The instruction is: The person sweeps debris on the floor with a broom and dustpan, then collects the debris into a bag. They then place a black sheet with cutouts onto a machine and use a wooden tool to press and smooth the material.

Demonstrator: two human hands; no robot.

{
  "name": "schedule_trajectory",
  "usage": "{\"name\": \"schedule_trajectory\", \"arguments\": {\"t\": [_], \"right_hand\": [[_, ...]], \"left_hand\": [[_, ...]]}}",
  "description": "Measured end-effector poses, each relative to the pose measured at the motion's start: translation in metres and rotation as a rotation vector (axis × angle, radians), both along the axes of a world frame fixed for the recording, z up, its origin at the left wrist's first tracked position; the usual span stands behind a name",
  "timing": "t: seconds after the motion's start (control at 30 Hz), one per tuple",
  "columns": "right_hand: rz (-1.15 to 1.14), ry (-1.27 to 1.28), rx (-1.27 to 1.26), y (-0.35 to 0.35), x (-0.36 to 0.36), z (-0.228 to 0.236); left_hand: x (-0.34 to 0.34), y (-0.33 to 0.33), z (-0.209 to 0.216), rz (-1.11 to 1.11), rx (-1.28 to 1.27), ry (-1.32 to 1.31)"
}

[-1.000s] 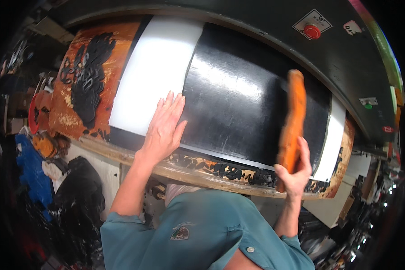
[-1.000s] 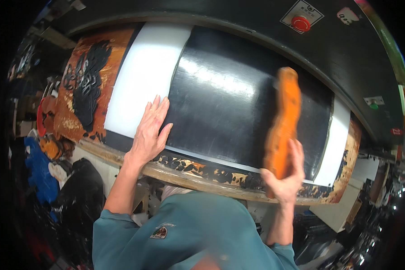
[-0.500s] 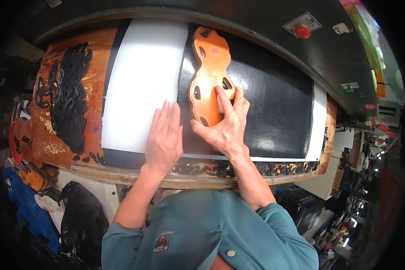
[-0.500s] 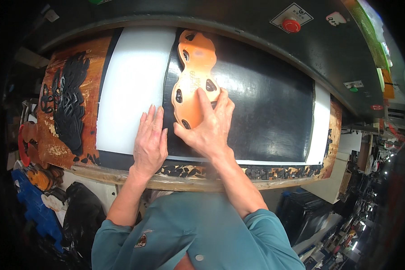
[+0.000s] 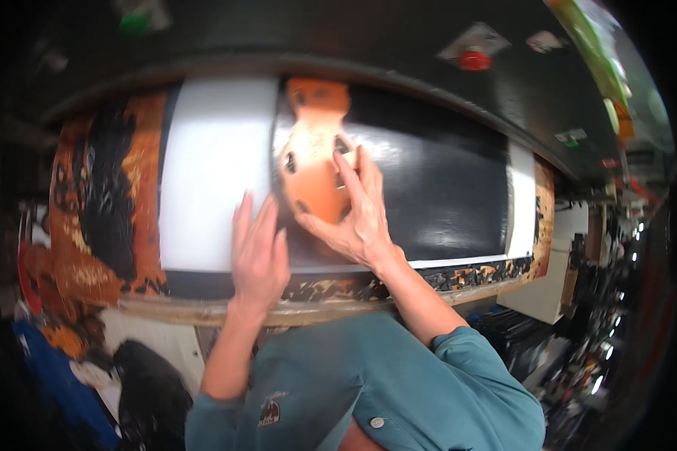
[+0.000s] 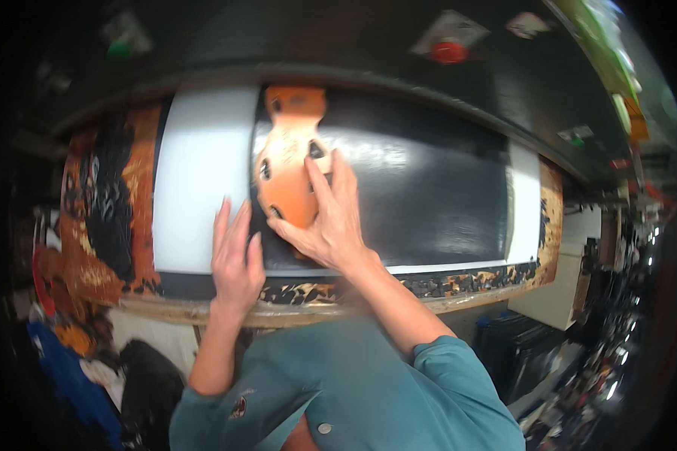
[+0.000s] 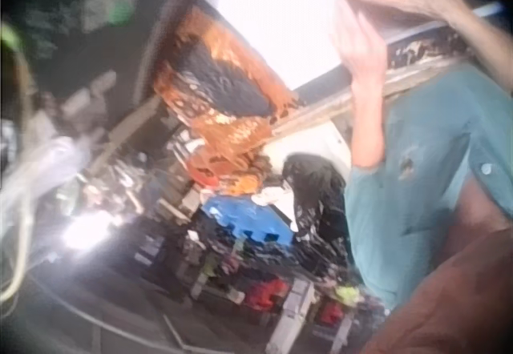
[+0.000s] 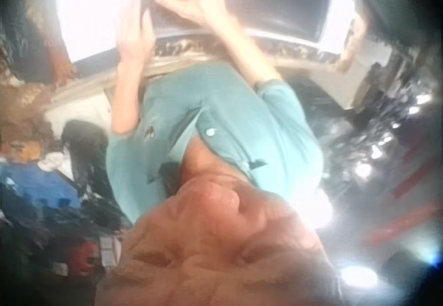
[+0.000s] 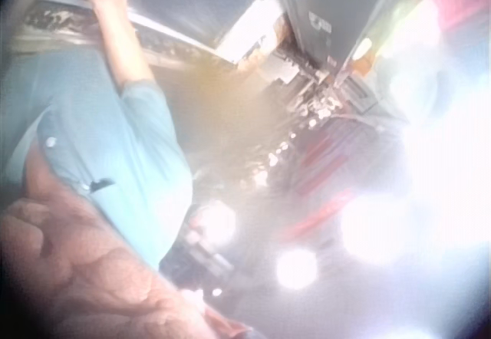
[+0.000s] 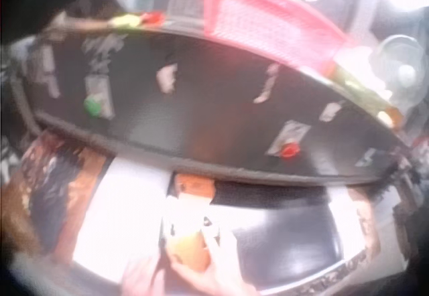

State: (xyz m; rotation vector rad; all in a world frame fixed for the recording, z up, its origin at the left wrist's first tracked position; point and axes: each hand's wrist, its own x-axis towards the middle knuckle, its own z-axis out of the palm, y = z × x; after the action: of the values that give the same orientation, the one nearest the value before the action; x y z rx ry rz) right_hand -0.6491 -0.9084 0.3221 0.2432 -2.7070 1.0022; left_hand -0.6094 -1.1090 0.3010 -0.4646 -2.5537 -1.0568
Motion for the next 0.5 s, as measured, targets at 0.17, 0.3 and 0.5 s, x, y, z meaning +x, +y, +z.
{"name": "schedule_trajectory", "arguments": {"t": [0.17,0.3,0.5], "right_hand": [[-0.255,0.107,-0.377,0.099,0.036,0.007],[-0.587,0.346,-0.646,0.192,0.050,0.025],[-0.784,0.780,-0.615,0.322,0.078,0.059]], "left_hand": [[0.090,0.031,0.007,-0.271,0.295,-0.002],[0.102,0.046,-0.022,-0.250,-0.004,0.140],[0.109,0.034,-0.039,-0.086,-0.055,0.183]]}}
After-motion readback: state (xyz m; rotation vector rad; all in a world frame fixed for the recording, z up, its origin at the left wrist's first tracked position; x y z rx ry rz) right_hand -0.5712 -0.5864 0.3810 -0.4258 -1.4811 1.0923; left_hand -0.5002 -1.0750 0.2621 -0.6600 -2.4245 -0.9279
